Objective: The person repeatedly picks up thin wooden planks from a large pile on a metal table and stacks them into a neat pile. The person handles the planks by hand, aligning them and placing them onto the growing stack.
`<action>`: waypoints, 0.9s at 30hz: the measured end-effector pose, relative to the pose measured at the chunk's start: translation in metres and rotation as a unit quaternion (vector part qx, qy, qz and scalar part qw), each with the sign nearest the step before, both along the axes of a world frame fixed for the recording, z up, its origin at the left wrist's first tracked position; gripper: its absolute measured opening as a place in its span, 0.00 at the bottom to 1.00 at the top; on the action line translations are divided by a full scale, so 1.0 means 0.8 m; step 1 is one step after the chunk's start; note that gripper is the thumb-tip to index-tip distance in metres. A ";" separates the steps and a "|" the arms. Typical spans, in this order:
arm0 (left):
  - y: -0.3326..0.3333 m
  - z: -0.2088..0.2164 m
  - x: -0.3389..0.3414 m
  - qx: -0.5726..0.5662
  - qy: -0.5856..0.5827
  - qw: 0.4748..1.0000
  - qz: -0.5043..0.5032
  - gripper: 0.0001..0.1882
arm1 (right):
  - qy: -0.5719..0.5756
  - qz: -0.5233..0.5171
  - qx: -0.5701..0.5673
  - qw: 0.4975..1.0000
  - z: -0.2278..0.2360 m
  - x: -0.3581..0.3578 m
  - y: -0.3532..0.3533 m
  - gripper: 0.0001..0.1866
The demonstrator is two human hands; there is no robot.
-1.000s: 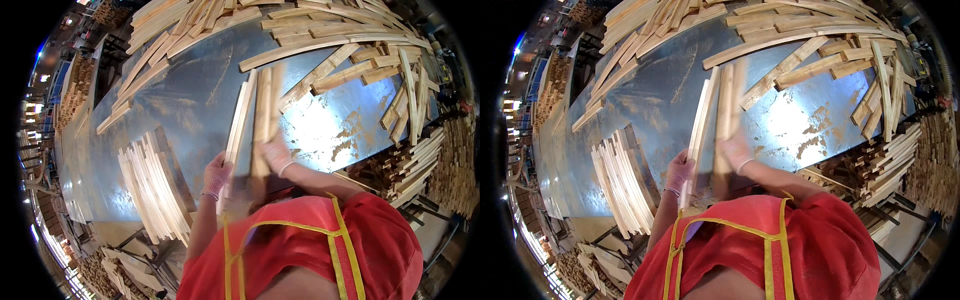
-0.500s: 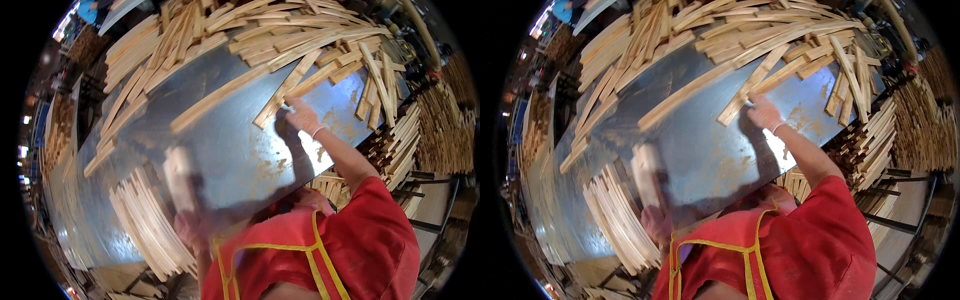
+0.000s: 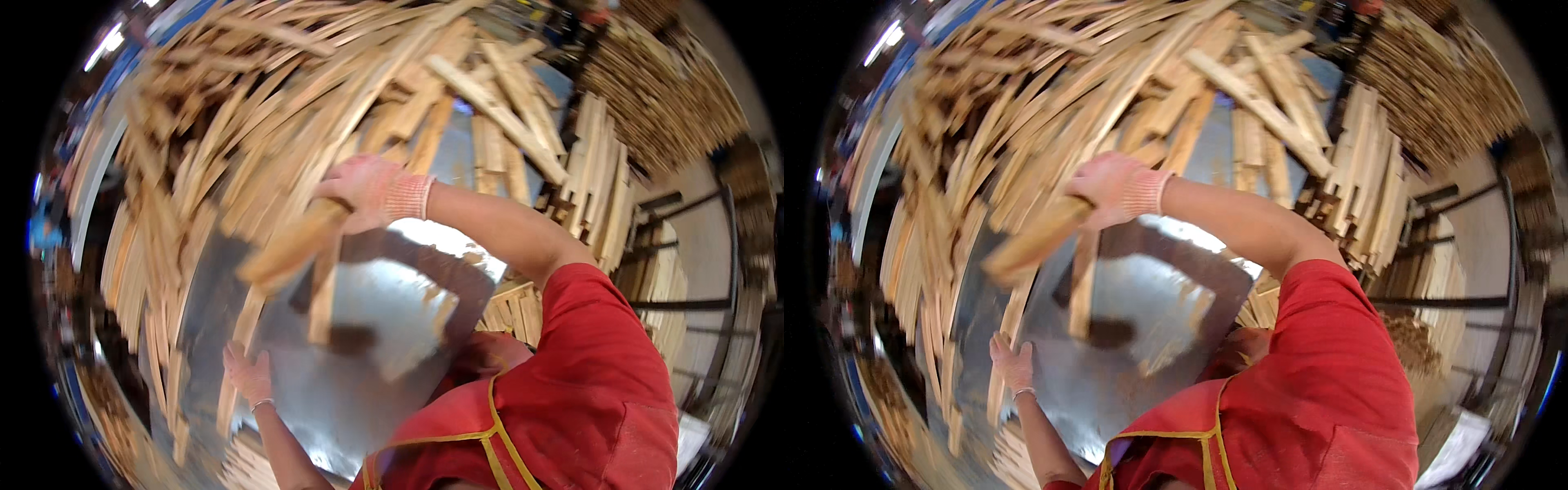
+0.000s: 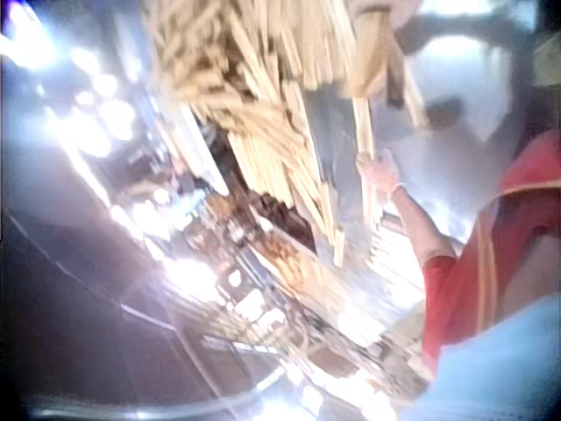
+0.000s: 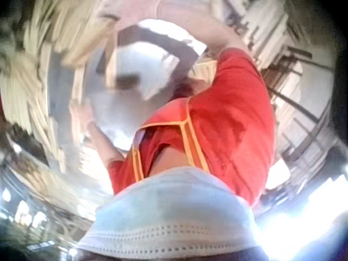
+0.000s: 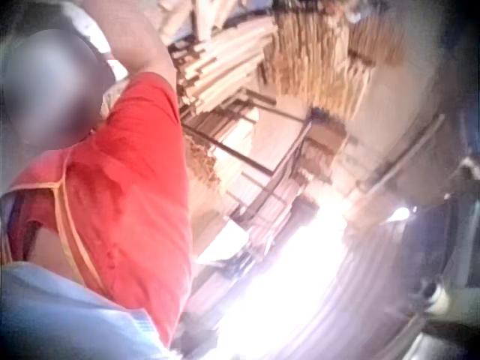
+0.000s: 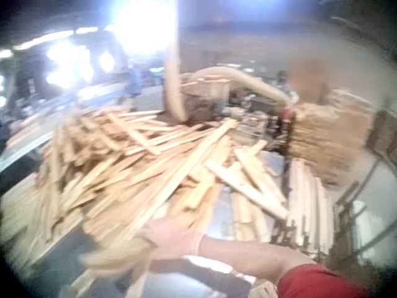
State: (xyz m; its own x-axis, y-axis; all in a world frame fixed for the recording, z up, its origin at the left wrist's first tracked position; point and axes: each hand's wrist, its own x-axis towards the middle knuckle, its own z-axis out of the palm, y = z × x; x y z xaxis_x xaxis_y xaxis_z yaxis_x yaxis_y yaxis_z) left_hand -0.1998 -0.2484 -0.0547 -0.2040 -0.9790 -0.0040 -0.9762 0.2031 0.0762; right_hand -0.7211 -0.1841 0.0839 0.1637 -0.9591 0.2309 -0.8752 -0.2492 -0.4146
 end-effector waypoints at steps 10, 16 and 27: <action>0.003 0.011 -0.285 0.087 -0.080 0.989 -0.089 0.56 | -0.447 -0.561 -0.020 0.696 0.020 -0.280 0.276 0.49; -0.002 0.039 -0.300 0.073 -0.077 0.978 -0.181 0.49 | -0.093 -0.740 0.057 0.664 -0.171 -0.495 0.547 0.26; 0.135 0.023 -0.337 0.324 0.075 0.943 0.014 0.47 | 0.076 -0.509 0.052 0.856 -0.105 -0.374 0.296 0.37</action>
